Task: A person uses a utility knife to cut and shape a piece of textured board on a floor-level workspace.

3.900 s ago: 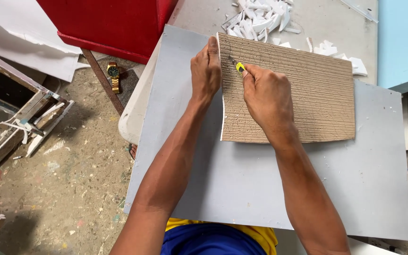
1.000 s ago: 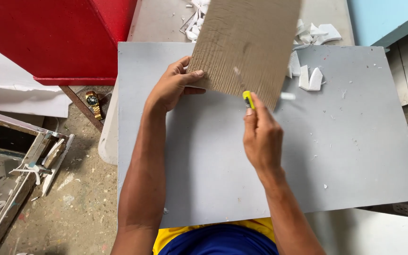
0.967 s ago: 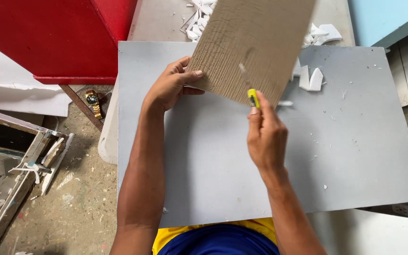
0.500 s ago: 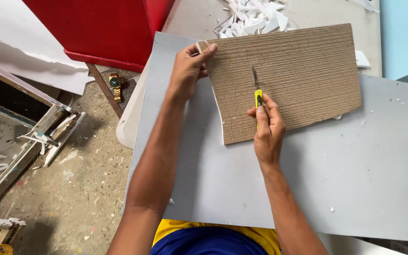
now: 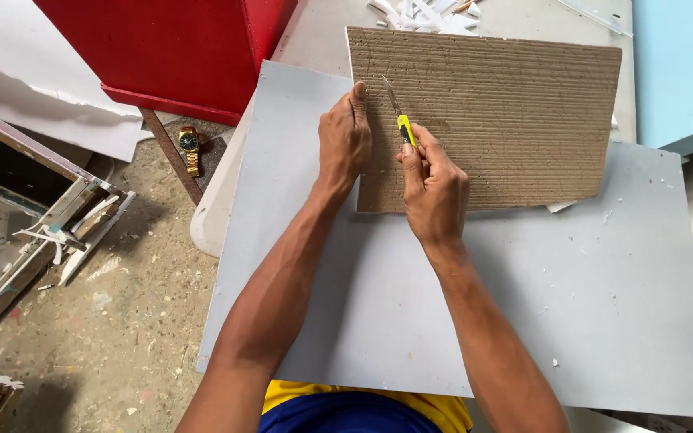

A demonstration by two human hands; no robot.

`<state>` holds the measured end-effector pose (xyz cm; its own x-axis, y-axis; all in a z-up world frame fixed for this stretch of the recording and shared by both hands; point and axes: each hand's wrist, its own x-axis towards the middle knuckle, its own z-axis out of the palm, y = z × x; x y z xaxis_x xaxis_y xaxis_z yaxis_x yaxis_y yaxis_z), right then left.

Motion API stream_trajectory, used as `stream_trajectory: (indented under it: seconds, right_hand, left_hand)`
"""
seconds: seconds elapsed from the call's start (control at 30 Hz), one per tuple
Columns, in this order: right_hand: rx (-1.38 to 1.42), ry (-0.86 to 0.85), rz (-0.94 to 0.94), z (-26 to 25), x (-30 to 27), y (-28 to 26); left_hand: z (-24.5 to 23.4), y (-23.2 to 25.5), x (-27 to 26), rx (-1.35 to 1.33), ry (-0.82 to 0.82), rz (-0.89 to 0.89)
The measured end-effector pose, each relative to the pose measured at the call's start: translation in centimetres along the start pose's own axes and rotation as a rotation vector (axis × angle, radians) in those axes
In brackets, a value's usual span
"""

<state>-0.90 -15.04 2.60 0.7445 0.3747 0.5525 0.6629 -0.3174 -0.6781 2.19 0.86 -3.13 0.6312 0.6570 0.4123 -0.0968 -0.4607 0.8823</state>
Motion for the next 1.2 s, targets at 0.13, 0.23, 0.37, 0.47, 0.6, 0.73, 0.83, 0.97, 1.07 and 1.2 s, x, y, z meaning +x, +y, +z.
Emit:
stream_trajectory:
  seconds: [0.13,0.23,0.37,0.47,0.6,0.73,0.83,0.97,1.07,1.2]
  right_hand:
    - [-0.101,-0.001,-0.099,0.0,0.7,0.6]
    - [-0.163,-0.030,-0.132,0.2,0.8,0.2]
    - [-0.200,-0.058,-0.121,0.4,0.8,-0.1]
    - [-0.212,-0.077,-0.131,0.6,0.7,-0.1]
    - [-0.260,-0.088,-0.137,0.9,0.4,0.0]
    - [-0.257,-0.076,-0.129,1.0,0.2,0.1]
    - [-0.400,-0.066,-0.208,1.1,0.1,0.2]
    - [-0.429,-0.059,-0.211,1.2,0.0,0.0]
    - [-0.439,-0.050,-0.215,1.2,0.0,-0.2]
    - [-0.431,-0.055,-0.224,1.3,0.0,-0.3]
  left_hand:
    - [-0.1,-0.3,0.0,-0.020,0.005,-0.026]
    - [-0.1,-0.5,-0.1,-0.027,0.013,-0.026]
    - [-0.3,-0.1,-0.2,-0.042,-0.001,-0.041]
    - [-0.3,-0.2,-0.1,-0.049,0.004,-0.039]
    - [-0.1,-0.4,-0.1,-0.051,0.004,-0.029]
    - [-0.3,-0.1,0.0,-0.051,0.009,-0.028]
    - [-0.7,0.6,-0.3,0.015,-0.053,-0.081]
    - [-0.6,0.6,-0.3,0.006,-0.046,-0.078]
    - [-0.7,0.8,-0.4,-0.005,-0.036,-0.067]
    - [-0.7,1.1,-0.5,0.000,-0.052,-0.095]
